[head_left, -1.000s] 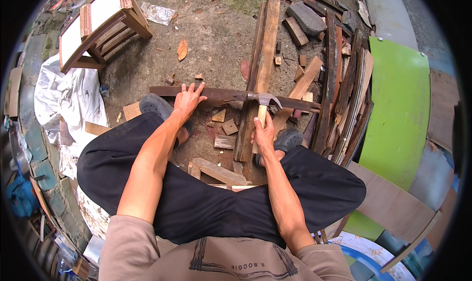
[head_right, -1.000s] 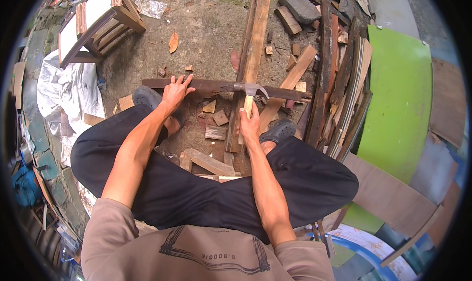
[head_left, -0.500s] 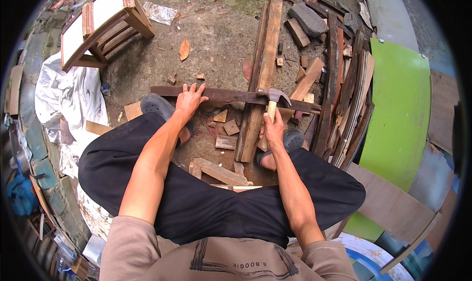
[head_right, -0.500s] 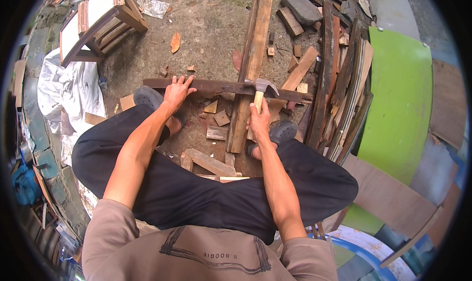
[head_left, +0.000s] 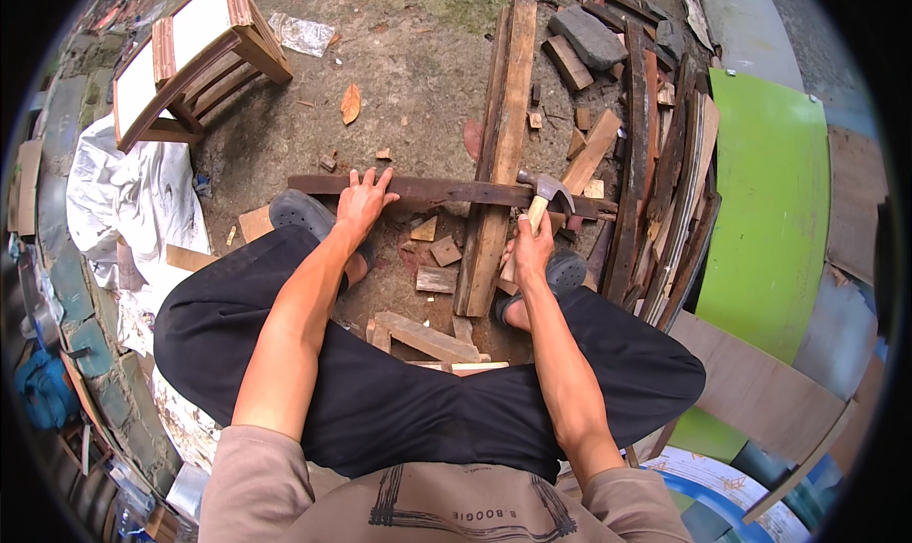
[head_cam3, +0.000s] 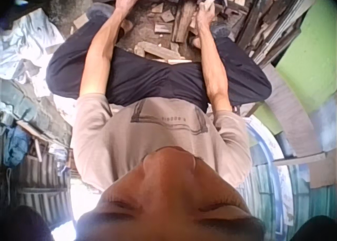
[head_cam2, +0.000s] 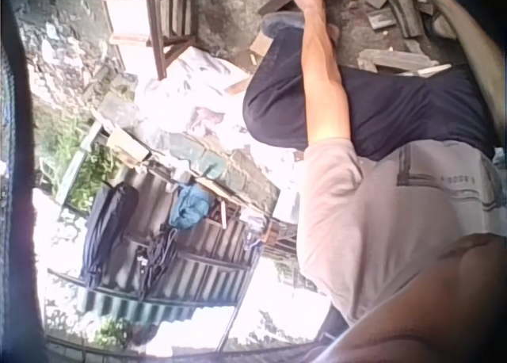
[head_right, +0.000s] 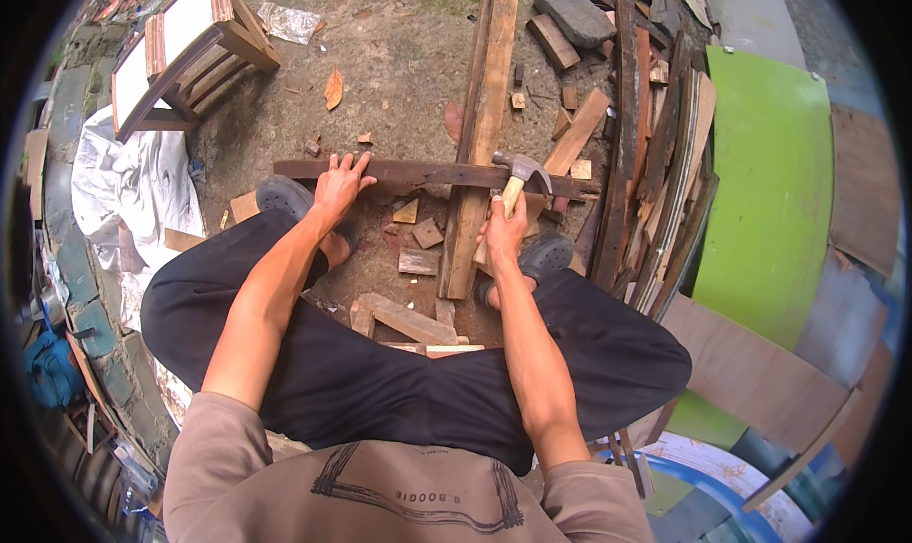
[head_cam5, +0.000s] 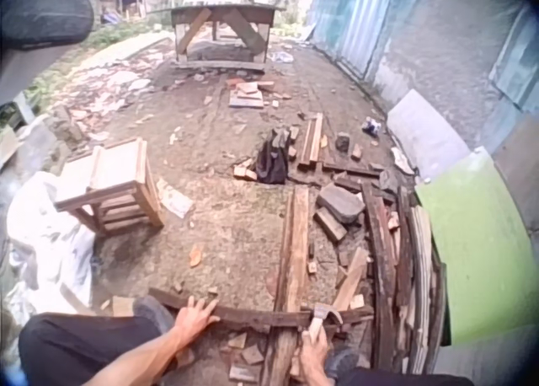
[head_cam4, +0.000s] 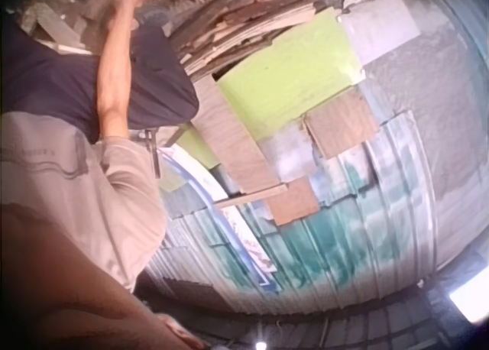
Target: The person sits on the ground and uses a hammer to strike a long wooden plank, then uses a hand saw to cut the plank. The person also handles smaller wood pieces and a metal ruler during the process.
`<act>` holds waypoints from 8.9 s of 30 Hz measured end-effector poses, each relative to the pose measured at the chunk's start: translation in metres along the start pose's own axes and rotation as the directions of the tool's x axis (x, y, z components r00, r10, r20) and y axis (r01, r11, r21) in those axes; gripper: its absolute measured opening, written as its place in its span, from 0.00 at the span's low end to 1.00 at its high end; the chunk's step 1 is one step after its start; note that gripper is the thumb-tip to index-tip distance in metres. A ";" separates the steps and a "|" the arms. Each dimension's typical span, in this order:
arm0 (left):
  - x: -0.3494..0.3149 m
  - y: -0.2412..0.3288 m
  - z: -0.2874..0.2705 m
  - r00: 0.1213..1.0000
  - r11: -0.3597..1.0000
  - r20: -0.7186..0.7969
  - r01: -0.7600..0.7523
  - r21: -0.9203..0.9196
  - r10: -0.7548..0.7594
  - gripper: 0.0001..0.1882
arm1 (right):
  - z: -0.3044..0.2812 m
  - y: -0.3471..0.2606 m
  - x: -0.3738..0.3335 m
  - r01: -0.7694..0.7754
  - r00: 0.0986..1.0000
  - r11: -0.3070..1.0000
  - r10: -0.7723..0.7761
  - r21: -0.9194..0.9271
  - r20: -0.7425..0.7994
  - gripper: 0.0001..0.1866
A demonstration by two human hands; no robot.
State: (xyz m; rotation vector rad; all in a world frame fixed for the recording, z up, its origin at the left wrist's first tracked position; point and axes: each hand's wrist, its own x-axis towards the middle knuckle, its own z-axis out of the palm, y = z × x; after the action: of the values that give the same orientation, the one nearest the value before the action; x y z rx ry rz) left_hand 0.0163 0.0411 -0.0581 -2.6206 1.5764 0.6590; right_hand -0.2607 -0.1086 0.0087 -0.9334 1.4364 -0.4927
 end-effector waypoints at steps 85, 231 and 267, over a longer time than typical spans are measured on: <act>0.014 -0.015 -0.006 0.986 0.967 0.140 -0.118 0.224 0.088 0.35 | 0.075 0.005 -0.059 -0.036 0.987 0.995 0.022 -0.090 -0.158 0.37; -0.100 0.131 0.115 0.885 0.975 0.454 -0.183 0.125 0.107 0.25 | -0.098 -0.045 -0.148 -0.051 0.997 0.999 0.052 -0.015 0.062 0.24; -0.053 0.002 -0.003 0.774 0.631 0.626 0.533 -0.564 -0.095 0.34 | -0.057 0.006 -0.106 -0.112 0.901 0.801 0.331 -0.588 0.279 0.35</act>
State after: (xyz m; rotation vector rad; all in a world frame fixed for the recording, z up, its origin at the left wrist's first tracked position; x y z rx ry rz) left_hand -0.0055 0.0836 -0.0357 -2.6056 0.6747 2.1121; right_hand -0.3297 -0.0360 0.0760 -1.2197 1.3319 0.3099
